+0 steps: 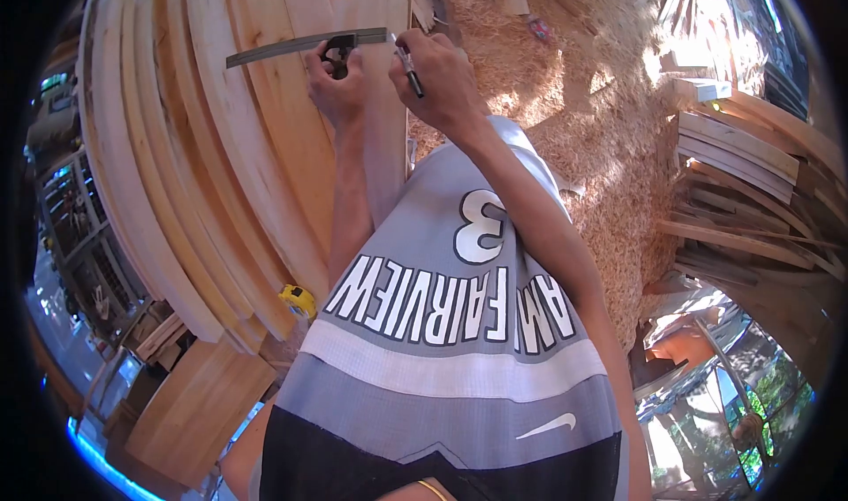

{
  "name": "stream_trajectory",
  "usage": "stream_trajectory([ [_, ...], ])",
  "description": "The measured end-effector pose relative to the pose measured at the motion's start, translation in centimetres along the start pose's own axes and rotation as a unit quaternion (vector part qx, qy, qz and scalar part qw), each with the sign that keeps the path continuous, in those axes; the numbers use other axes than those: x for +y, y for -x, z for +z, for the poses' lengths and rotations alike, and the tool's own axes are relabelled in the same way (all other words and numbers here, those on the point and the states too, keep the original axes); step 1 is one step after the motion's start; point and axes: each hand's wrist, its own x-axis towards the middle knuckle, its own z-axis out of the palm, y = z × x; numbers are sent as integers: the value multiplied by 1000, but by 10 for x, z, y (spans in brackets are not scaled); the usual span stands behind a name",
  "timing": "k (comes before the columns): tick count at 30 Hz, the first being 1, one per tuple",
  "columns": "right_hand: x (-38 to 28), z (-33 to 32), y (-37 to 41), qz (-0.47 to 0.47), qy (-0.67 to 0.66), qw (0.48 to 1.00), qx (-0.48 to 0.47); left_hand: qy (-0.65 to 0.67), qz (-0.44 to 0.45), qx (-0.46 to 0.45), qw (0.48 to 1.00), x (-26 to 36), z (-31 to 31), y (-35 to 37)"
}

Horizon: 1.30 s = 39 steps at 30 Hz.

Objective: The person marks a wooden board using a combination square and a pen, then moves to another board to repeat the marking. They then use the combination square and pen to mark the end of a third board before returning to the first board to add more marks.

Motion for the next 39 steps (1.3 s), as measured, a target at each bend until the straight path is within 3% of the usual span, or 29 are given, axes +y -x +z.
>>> stream_trajectory([
  [17,16,0,-5,7,-40,998,51,25,-31,-9,999,1,3,-3],
  [19,18,0,-5,9,-50,997,57,-18,4,41,999,-2,10,-6],
  [24,23,4,-13,13,-69,996,52,-9,15,61,998,0,36,-38],
  [30,23,10,-34,57,-49,996,55,-23,16,48,998,11,45,-51],
  [39,33,23,-57,23,-6,998,66,-15,17,28,999,13,43,-53],
])
